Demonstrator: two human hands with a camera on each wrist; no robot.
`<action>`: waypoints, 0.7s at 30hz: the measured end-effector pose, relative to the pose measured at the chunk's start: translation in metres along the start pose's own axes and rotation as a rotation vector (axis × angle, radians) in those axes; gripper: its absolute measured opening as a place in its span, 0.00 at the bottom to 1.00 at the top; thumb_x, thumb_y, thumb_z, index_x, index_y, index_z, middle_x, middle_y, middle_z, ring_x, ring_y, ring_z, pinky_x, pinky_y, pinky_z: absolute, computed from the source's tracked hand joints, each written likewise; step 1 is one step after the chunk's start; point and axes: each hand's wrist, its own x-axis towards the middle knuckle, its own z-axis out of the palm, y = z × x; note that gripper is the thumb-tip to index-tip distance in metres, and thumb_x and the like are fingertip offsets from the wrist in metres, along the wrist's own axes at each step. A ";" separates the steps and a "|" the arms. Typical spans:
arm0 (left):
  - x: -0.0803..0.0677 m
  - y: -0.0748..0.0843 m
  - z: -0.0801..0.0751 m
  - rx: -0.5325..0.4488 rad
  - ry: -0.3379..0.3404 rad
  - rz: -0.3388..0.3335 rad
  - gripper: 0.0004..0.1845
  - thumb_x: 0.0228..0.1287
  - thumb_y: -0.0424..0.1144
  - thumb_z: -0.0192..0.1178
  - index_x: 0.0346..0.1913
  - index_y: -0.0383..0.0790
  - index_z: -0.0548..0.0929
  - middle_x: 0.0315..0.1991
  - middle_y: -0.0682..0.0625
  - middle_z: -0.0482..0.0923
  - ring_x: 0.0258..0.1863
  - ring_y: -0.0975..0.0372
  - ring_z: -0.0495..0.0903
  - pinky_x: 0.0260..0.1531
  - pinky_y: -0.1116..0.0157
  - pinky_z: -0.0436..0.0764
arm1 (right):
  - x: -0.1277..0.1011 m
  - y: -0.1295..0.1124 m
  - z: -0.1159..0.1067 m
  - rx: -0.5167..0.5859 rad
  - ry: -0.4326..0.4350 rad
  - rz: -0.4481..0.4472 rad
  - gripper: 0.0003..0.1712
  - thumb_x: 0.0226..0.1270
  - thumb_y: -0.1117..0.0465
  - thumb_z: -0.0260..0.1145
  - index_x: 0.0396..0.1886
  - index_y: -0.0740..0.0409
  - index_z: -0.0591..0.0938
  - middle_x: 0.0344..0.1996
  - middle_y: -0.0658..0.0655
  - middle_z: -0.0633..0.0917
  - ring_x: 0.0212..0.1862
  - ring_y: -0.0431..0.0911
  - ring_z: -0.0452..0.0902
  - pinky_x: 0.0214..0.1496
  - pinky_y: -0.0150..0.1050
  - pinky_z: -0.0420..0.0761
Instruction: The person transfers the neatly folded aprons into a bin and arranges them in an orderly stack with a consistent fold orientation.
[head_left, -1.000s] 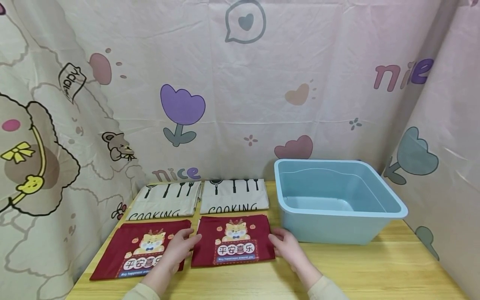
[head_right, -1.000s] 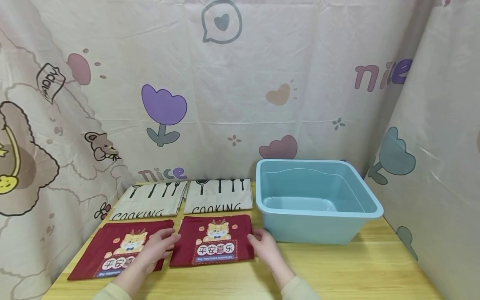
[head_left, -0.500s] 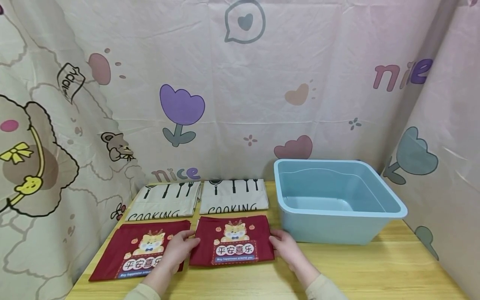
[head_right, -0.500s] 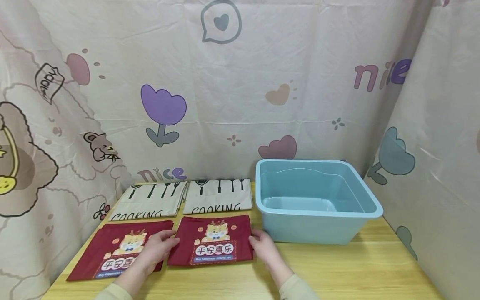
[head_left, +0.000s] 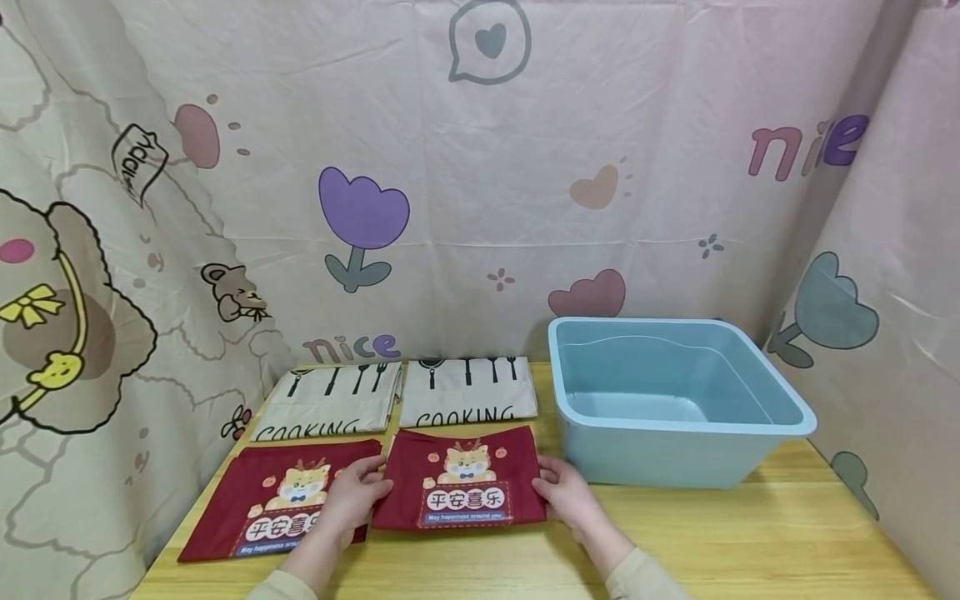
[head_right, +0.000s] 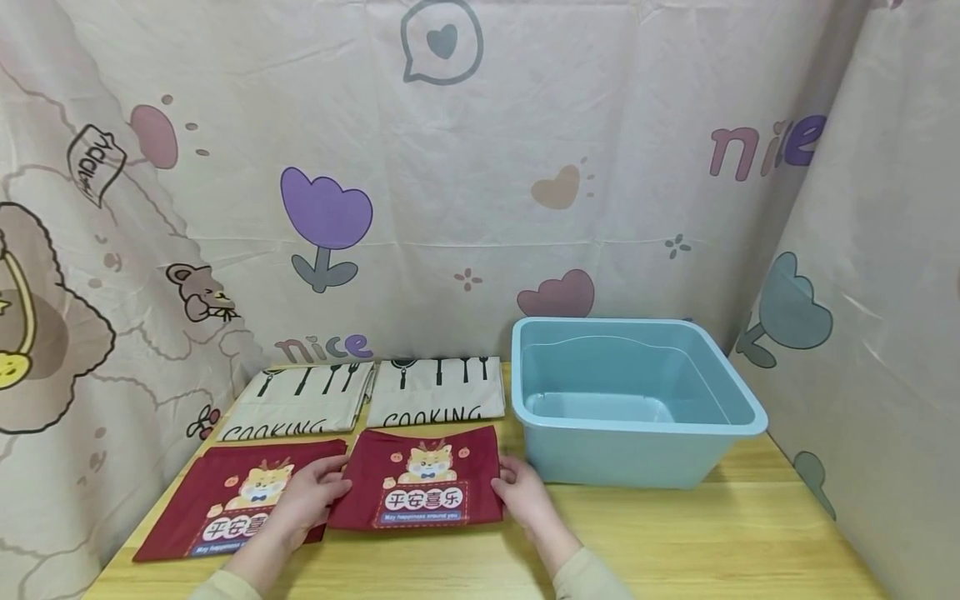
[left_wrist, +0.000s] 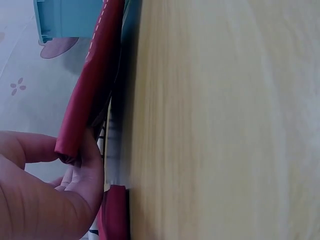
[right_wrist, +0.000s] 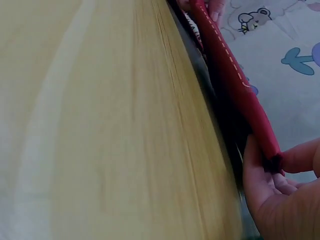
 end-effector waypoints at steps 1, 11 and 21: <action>0.000 0.000 0.000 -0.005 -0.001 0.005 0.27 0.68 0.24 0.55 0.69 0.22 0.64 0.45 0.36 0.81 0.35 0.54 0.84 0.33 0.54 0.86 | 0.000 0.000 0.000 0.004 0.003 0.002 0.28 0.72 0.75 0.52 0.66 0.86 0.58 0.52 0.75 0.76 0.44 0.53 0.81 0.44 0.50 0.85; -0.003 0.005 -0.006 -0.088 0.011 0.018 0.28 0.68 0.23 0.54 0.70 0.24 0.64 0.43 0.41 0.81 0.35 0.55 0.83 0.34 0.54 0.85 | 0.002 -0.005 0.003 0.039 -0.001 -0.014 0.27 0.72 0.75 0.52 0.67 0.85 0.58 0.52 0.74 0.77 0.45 0.54 0.82 0.44 0.50 0.85; -0.009 0.019 -0.022 -0.141 -0.015 0.028 0.29 0.69 0.23 0.54 0.72 0.28 0.63 0.41 0.46 0.80 0.35 0.57 0.84 0.34 0.56 0.86 | -0.001 -0.018 0.007 0.077 -0.029 -0.042 0.27 0.72 0.75 0.53 0.66 0.84 0.60 0.49 0.69 0.82 0.40 0.53 0.85 0.42 0.50 0.85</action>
